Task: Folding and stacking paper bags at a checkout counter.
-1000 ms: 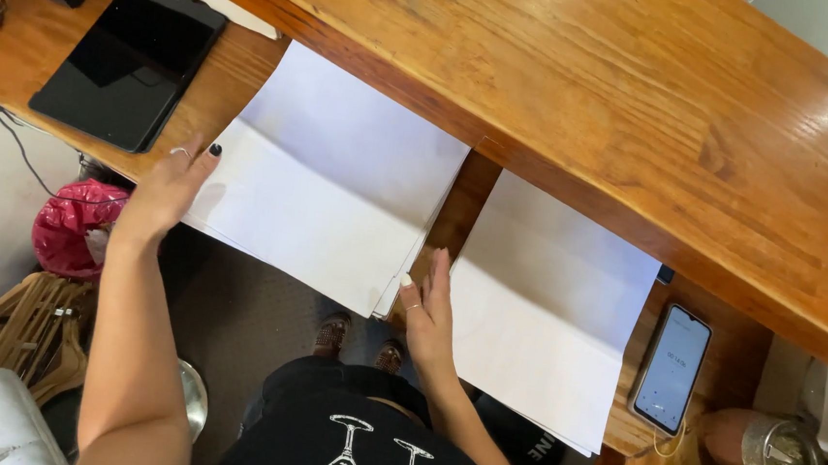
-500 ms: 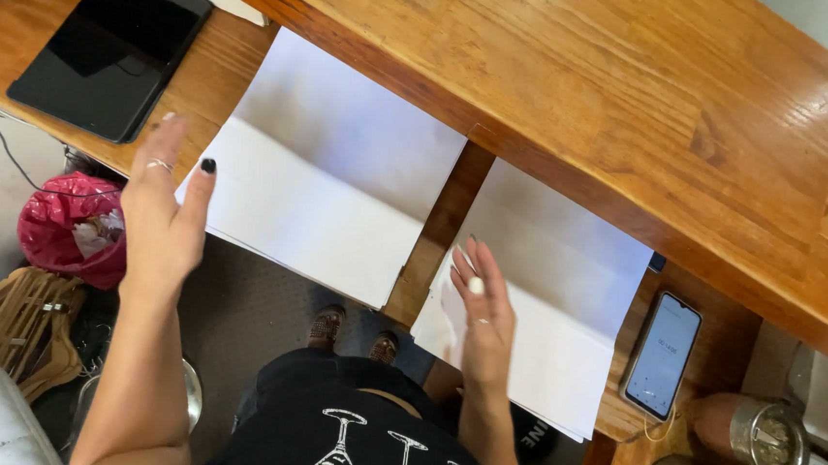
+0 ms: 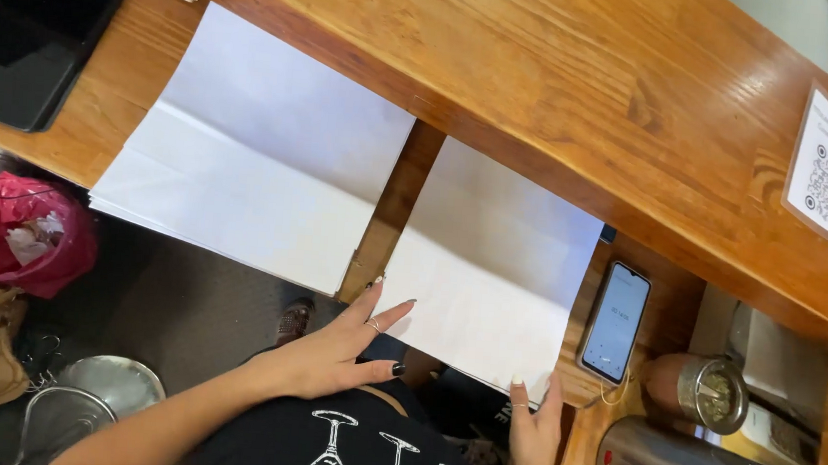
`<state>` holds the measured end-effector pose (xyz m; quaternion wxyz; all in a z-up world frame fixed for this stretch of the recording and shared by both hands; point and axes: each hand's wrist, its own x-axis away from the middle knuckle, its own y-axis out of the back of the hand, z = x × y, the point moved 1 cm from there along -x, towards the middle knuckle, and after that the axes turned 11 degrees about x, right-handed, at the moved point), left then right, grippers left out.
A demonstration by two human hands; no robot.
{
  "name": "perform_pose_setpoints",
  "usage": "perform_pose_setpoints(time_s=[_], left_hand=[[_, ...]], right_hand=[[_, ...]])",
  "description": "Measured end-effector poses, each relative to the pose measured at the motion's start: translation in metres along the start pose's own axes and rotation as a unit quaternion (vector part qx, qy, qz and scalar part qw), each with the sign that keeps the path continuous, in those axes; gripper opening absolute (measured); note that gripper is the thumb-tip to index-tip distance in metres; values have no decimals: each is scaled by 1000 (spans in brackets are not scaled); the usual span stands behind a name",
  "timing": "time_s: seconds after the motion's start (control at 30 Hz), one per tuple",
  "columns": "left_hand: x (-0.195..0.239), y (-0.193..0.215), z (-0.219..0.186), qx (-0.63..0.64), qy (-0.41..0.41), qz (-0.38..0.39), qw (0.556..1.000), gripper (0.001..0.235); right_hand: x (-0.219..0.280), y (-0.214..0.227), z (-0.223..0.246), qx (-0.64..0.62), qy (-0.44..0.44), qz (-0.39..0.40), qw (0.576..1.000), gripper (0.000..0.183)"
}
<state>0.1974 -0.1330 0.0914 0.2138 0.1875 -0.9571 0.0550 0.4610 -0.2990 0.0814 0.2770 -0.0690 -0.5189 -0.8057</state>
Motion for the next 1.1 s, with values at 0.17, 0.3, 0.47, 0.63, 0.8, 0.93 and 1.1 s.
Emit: perform_pose_setpoints(time_s=[0.17,0.3,0.47,0.63,0.8,0.93,1.1], left_hand=[[-9,-10,-3,-75,-51,-26,996,88],[-3,-18,-19,21,-88,-54,994,91],[-43,-22,5,327,-199,-207,900,89],[-72,-19,20,492,-127,-280,815,97],[-57,-13,27,434,-161,-248,851,54],[-26,19,32,361,-135,-334,860,43],[30,84,36,247,-185,-550,776,30]], right_hand=[[-3,-2,-8,-78,17,-11,997,75],[-2,4,-16,-234,69,-120,962,48],[-87,-7,-66,-421,2,13,907,54],[-63,12,-39,-362,25,151,919,73],[-1,19,-20,-398,90,20,913,76],[0,-14,-4,-427,141,14,893,76],[26,-45,81,-304,110,207,924,68]])
